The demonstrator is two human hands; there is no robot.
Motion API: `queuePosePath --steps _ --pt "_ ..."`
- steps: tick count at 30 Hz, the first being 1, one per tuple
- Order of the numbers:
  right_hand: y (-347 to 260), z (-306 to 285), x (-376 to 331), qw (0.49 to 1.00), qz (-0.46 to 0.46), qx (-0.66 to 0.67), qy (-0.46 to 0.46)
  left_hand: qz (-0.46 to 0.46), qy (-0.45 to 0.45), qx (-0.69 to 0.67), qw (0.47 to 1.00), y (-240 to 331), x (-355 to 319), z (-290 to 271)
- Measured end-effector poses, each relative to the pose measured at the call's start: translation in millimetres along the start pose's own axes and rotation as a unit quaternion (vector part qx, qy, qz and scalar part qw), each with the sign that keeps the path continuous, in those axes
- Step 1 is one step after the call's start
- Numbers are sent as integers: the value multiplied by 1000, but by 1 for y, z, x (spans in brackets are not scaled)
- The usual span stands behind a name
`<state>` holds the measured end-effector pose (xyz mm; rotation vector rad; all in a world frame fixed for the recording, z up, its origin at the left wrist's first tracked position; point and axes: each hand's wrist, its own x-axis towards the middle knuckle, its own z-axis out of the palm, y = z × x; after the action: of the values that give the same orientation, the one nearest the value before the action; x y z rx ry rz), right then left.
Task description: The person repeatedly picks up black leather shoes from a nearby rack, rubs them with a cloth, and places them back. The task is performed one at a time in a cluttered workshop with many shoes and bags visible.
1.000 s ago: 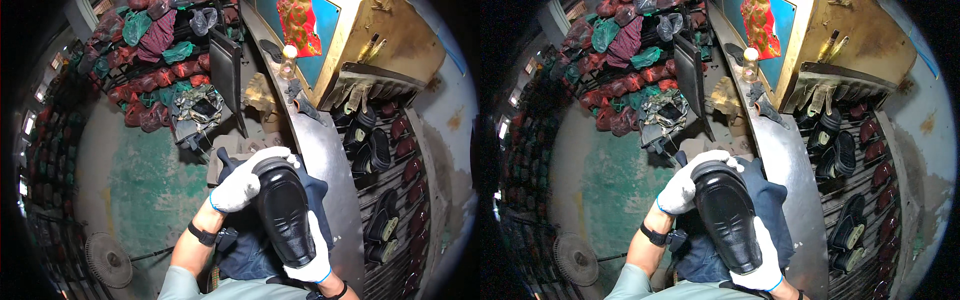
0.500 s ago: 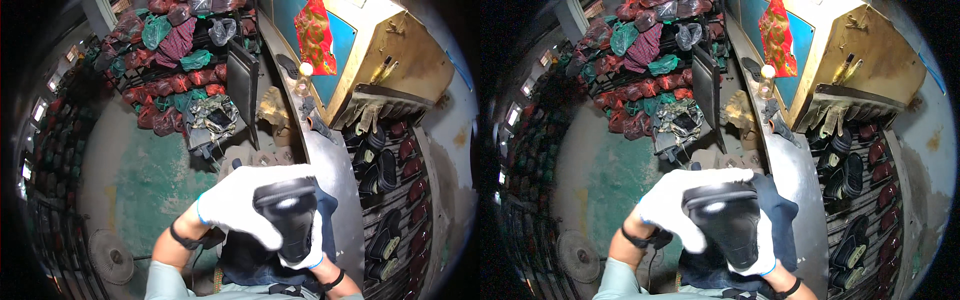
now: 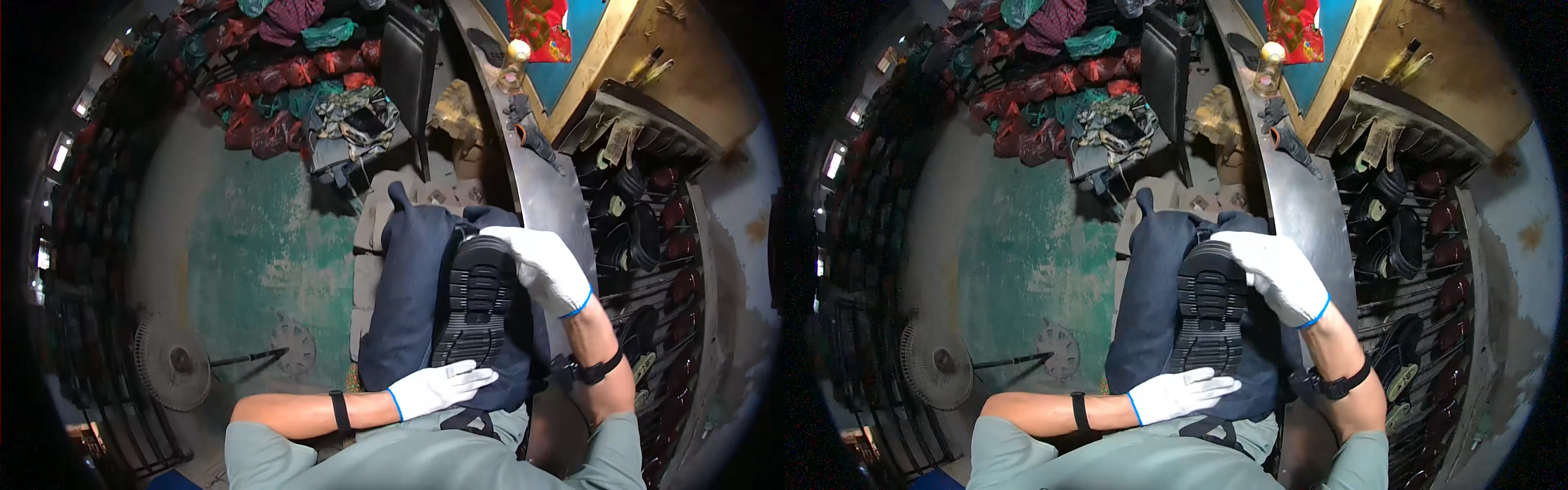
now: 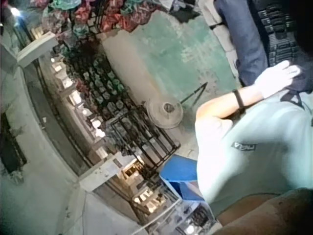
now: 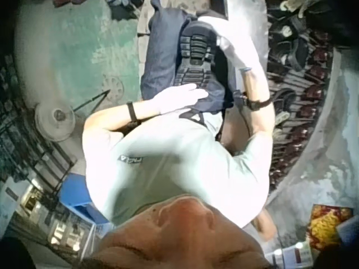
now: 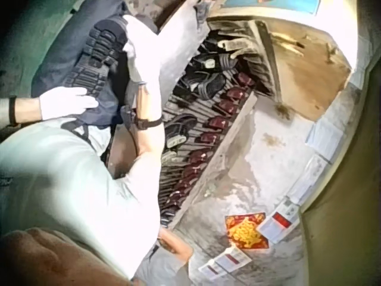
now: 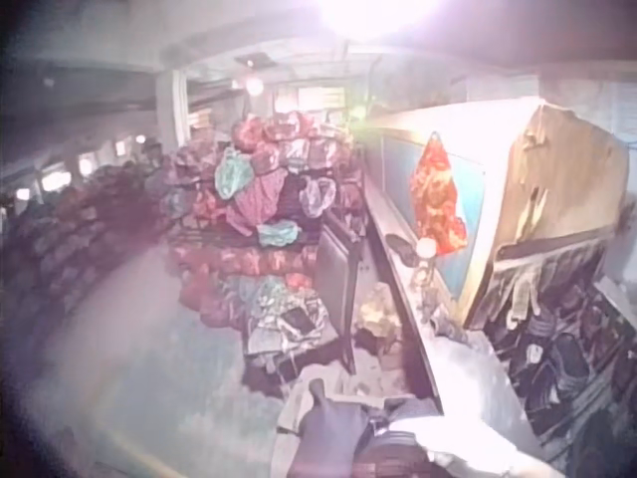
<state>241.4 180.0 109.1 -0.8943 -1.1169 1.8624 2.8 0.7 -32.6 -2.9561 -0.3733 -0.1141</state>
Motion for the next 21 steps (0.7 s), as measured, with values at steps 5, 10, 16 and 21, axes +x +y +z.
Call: queuePosePath --steps 5,10,16,21 --pt "-63 27 -44 913 -16 -370 -170 -30 -74 153 985 9 0 -20" --pt "-50 38 -121 836 -146 -413 -332 -253 -69 -589 765 34 -1 0" --pt "-4 12 -58 879 -118 -442 -137 -261 253 -463 808 -36 -16 -55" --pt "9 8 -34 934 -136 -287 -162 -263 241 -494 793 -125 -5 -87"
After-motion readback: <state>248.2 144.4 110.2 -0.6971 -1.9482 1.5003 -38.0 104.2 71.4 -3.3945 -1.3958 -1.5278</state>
